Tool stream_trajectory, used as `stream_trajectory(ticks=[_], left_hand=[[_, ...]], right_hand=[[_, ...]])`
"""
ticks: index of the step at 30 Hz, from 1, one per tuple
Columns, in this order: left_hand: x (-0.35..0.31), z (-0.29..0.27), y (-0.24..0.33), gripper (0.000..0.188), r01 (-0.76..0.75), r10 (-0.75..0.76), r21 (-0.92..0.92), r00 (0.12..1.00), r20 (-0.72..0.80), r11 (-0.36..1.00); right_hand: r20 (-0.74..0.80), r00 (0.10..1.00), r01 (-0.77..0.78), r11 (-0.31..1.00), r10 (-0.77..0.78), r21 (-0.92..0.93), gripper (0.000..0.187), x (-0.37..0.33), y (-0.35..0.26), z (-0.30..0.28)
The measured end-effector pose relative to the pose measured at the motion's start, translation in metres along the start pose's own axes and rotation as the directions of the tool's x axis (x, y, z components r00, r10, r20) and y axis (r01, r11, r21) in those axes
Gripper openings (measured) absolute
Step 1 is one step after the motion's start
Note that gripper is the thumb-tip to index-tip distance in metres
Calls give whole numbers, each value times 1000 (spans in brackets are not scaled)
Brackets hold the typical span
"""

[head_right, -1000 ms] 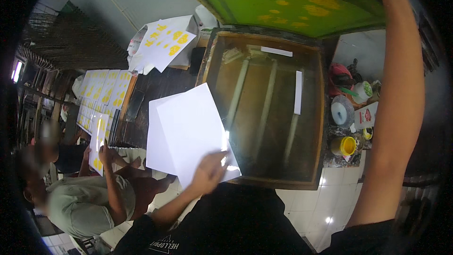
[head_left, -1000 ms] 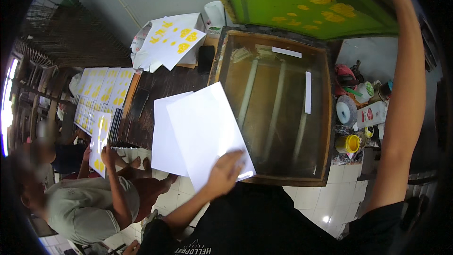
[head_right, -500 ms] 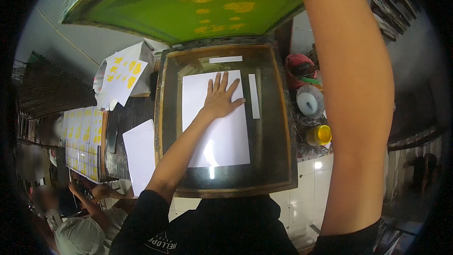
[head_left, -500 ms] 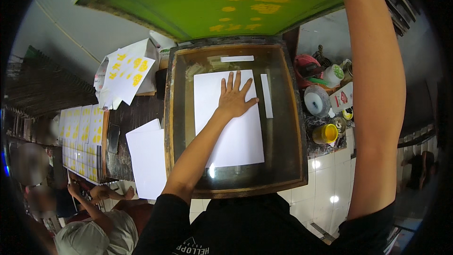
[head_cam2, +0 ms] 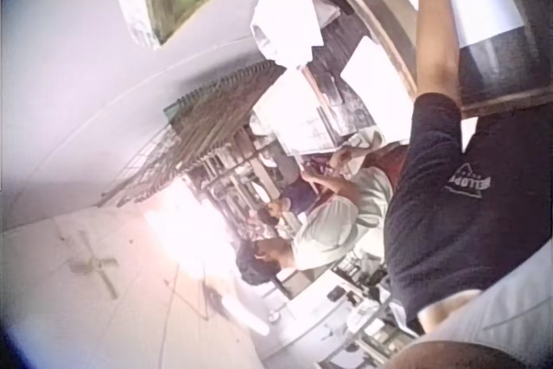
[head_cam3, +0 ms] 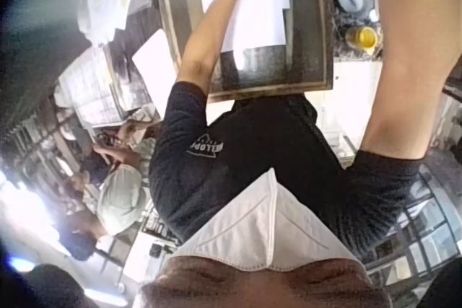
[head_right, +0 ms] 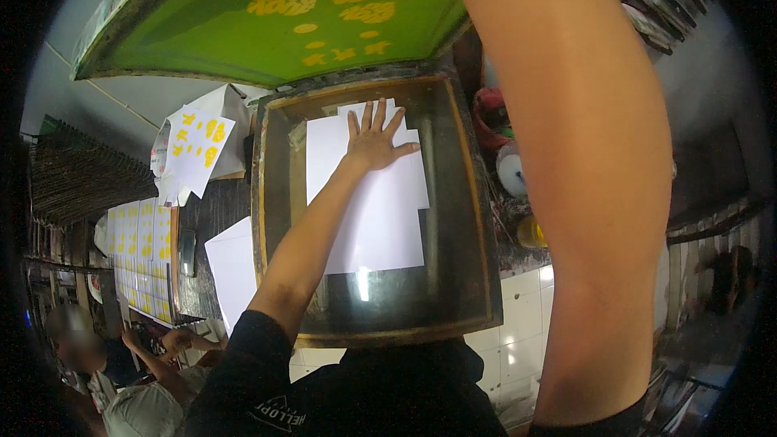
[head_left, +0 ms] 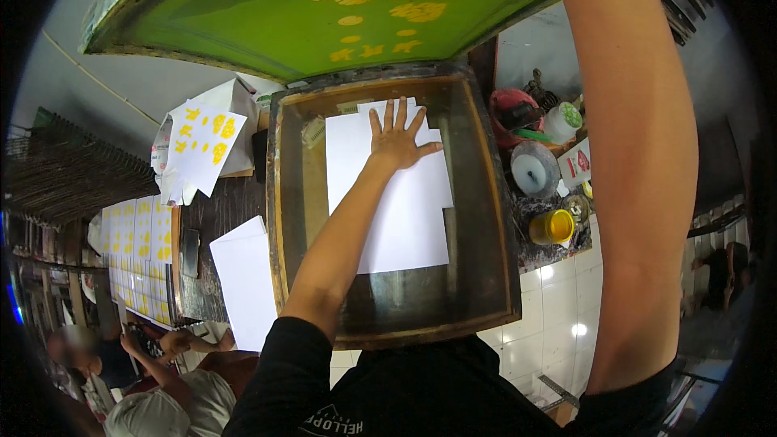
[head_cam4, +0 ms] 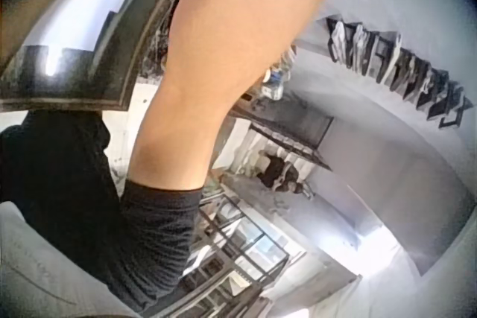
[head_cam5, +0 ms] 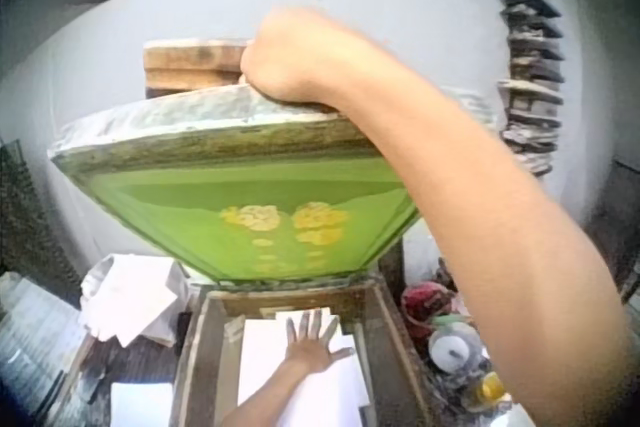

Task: The person performs manual screen printing by placing sheets of paper on a vacuum bed, lowering a screen, and using a squeegee to apply yellow ink; the person then lifts the screen and hands the completed print to an assistant.

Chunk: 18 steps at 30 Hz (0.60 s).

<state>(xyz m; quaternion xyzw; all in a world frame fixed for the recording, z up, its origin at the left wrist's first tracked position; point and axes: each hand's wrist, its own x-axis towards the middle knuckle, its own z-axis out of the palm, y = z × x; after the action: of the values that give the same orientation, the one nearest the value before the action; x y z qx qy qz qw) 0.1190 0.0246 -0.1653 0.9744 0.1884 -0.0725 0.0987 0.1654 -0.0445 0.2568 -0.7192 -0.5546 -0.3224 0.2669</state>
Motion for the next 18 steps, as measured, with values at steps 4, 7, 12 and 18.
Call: stream_trajectory(ticks=[4, 7, 12, 18], left_hand=[[-26, -29, 10, 88, -131, 29, -365, 962, -272, 922], [-93, -94, 24, 71, -449, -9, -733, 850, -527, 511], [-283, -107, 2, 47, -614, -260, -776, 733, -628, 144], [-387, 8, 10, 31, 84, -103, -914, 985, 135, -397]], right_hand=[[194, 978, -107, 987, 83, 122, 32, -24, -11, -22], [424, 865, -373, 909, 269, 185, 30, -66, -40, -60], [20, 998, 48, 968, -55, 247, 19, -173, -46, -6], [524, 844, -291, 916, 111, 275, 36, -312, -80, 25]])
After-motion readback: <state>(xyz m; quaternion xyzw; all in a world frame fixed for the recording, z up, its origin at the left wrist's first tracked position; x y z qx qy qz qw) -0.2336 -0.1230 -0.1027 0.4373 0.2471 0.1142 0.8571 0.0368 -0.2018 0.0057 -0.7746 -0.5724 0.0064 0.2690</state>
